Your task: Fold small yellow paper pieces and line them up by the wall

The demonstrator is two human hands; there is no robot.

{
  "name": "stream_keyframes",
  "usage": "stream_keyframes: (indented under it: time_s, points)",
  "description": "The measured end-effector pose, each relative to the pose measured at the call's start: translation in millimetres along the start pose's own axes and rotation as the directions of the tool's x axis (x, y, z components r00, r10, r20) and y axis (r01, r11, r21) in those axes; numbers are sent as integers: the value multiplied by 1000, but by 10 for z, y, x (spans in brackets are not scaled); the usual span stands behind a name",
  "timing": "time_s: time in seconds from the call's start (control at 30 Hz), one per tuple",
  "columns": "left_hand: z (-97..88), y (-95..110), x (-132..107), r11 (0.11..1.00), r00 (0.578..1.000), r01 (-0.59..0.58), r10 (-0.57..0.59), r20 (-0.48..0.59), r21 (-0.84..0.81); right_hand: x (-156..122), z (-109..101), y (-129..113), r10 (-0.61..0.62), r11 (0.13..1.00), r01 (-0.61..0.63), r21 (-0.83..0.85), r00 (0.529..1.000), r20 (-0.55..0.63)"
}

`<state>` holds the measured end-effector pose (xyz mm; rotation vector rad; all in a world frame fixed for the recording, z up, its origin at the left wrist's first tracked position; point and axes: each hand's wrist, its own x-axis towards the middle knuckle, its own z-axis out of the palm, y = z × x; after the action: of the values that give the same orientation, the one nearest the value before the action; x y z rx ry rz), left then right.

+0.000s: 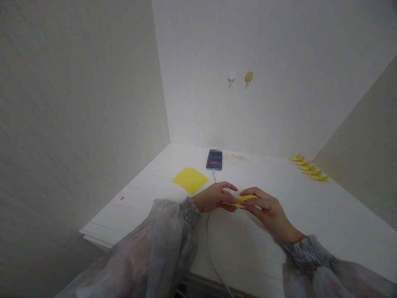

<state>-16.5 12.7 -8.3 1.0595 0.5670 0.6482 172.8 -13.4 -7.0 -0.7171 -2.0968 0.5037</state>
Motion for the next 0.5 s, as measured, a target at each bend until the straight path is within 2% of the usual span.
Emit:
stream_keyframes:
  time_s: [0.3,0.5]
  points:
    - [-77,65,-28,994,994,112,-111,15,-17,-40,-108,56,-61,998,60,-18,997,-57]
    - [-72,69,-22,994,994,105,-105,-20,-10,-39,-97,45,-50,998,48,-31,996,-77]
